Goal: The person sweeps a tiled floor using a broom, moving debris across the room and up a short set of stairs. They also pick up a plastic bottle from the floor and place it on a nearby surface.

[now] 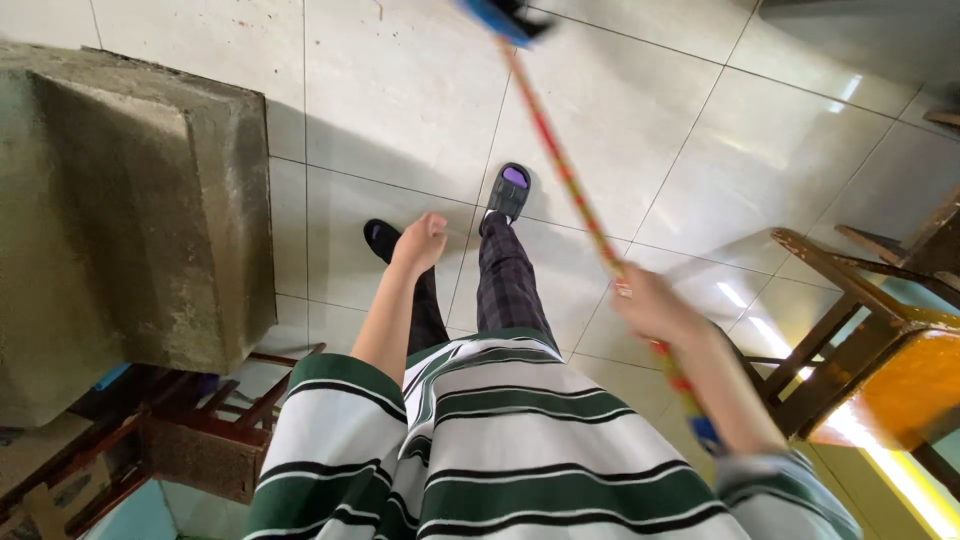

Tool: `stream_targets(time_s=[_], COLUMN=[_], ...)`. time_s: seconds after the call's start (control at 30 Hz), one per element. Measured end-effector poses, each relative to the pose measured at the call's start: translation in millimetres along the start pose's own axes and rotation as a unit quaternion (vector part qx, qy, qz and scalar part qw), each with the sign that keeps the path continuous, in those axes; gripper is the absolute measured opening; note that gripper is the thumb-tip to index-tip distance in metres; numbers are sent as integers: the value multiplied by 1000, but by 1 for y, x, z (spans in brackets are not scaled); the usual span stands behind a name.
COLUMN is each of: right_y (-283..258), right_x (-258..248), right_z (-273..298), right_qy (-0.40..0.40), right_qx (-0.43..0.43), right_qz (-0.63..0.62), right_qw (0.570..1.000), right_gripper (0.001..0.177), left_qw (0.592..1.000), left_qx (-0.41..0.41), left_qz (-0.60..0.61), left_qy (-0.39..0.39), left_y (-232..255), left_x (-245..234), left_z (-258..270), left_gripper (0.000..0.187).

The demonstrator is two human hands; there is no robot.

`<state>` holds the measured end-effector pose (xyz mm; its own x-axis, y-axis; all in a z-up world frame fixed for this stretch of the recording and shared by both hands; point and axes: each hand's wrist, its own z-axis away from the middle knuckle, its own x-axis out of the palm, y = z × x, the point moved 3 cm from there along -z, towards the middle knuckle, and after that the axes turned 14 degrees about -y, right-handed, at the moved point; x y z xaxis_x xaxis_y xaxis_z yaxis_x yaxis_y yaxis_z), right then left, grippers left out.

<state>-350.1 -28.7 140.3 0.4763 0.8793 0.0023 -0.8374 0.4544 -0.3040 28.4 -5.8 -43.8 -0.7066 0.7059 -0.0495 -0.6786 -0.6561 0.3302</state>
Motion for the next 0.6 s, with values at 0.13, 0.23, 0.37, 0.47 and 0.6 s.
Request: stream_targets(time_s=[0.13,0.23,0.37,0.47,0.6], right_y=[41,40,119,172,64], right_x=[-48,-86,-104,-79,6], right_z=[53,38,-106,-270,-244], right_qy=[19,17,187,136,121], right_qx=[119,220,90,53,125], right_qz=[-113,-84,-124,-144,-72], right_qw=[986,972,970,979,982], right_gripper=[26,17,37,55,55], left_qw=[999,996,1000,999,999], left_qx=[-45,-76,-5,13,22], left_qz=[-2,3,6,-10,20], left_qy=[-17,-51,-15,-30,-17], left_y=[18,38,30,37,47], left_x=[-10,-12,5,11,20], left_z=[13,32,13,7,12], left_gripper=[40,39,42,41,40])
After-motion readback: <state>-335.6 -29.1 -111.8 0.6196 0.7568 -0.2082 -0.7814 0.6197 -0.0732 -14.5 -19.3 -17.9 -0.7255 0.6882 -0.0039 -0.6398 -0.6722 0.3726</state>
